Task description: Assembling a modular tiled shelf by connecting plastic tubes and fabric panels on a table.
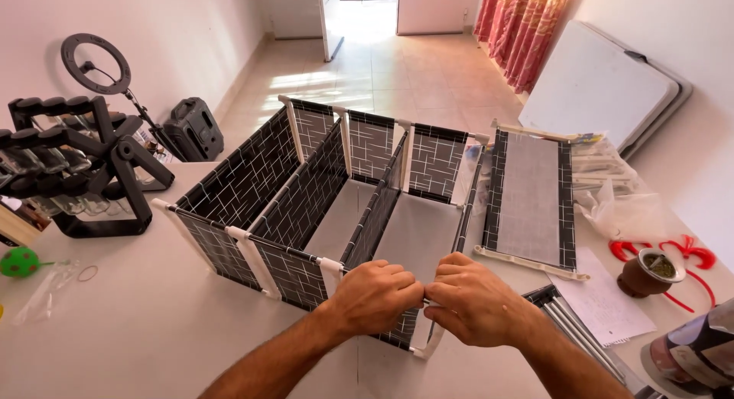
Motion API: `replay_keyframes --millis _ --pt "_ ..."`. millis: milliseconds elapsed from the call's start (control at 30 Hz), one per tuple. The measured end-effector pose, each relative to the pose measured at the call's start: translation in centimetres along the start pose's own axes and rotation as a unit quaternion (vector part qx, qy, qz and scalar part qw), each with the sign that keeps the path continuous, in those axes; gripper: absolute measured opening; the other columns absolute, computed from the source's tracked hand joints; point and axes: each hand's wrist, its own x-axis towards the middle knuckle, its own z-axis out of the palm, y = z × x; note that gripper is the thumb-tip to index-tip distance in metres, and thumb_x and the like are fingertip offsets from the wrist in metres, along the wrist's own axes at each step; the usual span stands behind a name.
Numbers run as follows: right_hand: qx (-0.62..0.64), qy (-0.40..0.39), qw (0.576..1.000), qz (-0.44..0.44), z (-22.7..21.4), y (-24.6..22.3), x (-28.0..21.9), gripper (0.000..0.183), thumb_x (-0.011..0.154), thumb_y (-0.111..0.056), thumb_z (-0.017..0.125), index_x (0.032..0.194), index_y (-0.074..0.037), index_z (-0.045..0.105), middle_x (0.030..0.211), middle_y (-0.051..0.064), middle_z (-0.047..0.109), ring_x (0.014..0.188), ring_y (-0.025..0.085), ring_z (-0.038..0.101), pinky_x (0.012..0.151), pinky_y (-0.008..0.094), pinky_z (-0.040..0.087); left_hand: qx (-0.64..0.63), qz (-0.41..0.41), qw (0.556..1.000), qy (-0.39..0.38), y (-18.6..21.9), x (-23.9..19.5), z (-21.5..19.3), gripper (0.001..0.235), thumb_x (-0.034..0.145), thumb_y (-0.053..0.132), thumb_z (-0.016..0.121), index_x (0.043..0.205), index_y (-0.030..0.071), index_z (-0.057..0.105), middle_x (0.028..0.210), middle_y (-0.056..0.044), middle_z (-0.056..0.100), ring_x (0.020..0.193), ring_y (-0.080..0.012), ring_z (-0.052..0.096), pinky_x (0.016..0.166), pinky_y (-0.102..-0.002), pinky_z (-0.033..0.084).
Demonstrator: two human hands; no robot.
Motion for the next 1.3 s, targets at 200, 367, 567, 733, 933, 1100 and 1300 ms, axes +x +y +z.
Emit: replay_keyframes --millis 200,367,567,733,933,1100,1300 --pt "0.009 -0.041 0.999 -0.006 -0.1 -0.2 0.2 0.034 0.099 -0.021 0.062 0.071 -0.012 0.044 0.059 0.002 0.044 0.055 0.023 0.04 0.075 0.04 0.046 -0.019 0.004 1.0 -0.012 -0.1 -0.6 0.0 0.015 0.091 0.003 0.056 0.079 0.011 0.051 0.067 -0.003 0.049 0.053 -0.0216 0.045 0.048 -0.037 0.034" --pt "-0.008 0.053 0.998 -0.012 1.9 -1.0 -0.2 0.028 0.103 -0.031 0.057 0.089 -0.007 0.06 0.071 0.004 0.058 0.063 0.023 0.05 0.081 0.042 0.047 0.008 -0.018 1.0 -0.022 0.3 -0.9 -0.7 0.015 0.092 0.006 0.058 0.079 0.012 0.053 0.067 -0.003 0.05 0.054 -0.0223 0.047 0.05 -0.038 0.034" --pt "-0.069 0.269 0.959 0.064 3.7 -3.5 1.0 0.043 0.106 -0.023 0.039 0.068 -0.007 0.051 0.062 0.004 0.049 0.062 0.022 0.045 0.091 0.041 0.048 0.013 -0.111 0.993 -0.019 3.6 0.7 -2.3 0.021 0.096 0.024 0.065 0.084 0.011 0.054 0.075 -0.007 0.062 0.063 -0.0283 0.057 0.058 -0.043 0.04" --pt "-0.049 0.294 0.938 0.178 3.5 -5.8 2.1 0.072 0.101 -0.066 0.024 0.062 -0.011 0.049 0.067 0.003 0.053 0.07 0.021 0.045 0.075 0.039 0.037 0.016 -0.07 0.995 0.066 4.0 0.2 -2.7 0.018 0.103 0.009 0.045 0.088 0.007 0.053 0.078 -0.009 0.054 0.064 -0.026 0.048 0.059 -0.04 0.039" --pt "-0.025 0.35 0.928 0.124 4.1 -6.7 2.2 0.065 0.105 -0.054 0.032 0.054 -0.013 0.036 0.054 -0.001 0.034 0.054 0.017 0.034 0.071 0.034 0.034 0.024 -0.025 0.995 0.096 4.3 0.2 -3.6 0.021 0.103 0.007 0.047 0.083 0.009 0.056 0.069 -0.006 0.052 0.056 -0.0209 0.044 0.05 -0.036 0.034" --pt "0.018 0.281 0.958 0.058 3.3 -6.4 2.2 0.057 0.108 -0.044 0.032 0.06 -0.014 0.038 0.057 -0.001 0.034 0.054 0.017 0.03 0.068 0.035 0.033 -0.04 -0.024 0.999 0.025 3.9 -0.7 -4.4 0.016 0.096 0.001 0.05 0.082 0.007 0.052 0.071 -0.008 0.051 0.059 -0.0256 0.046 0.053 -0.041 0.039" --pt "-0.01 0.248 0.968 0.038 3.2 -6.3 2.4 0.056 0.109 -0.044 0.031 0.062 -0.014 0.038 0.058 -0.002 0.036 0.056 0.017 0.032 0.069 0.035 0.035 -0.056 -0.024 0.998 0.01 3.4 -1.3 -4.5 0.017 0.092 -0.003 0.051 0.078 0.007 0.049 0.069 -0.007 0.049 0.057 -0.0237 0.043 0.05 -0.04 0.038"
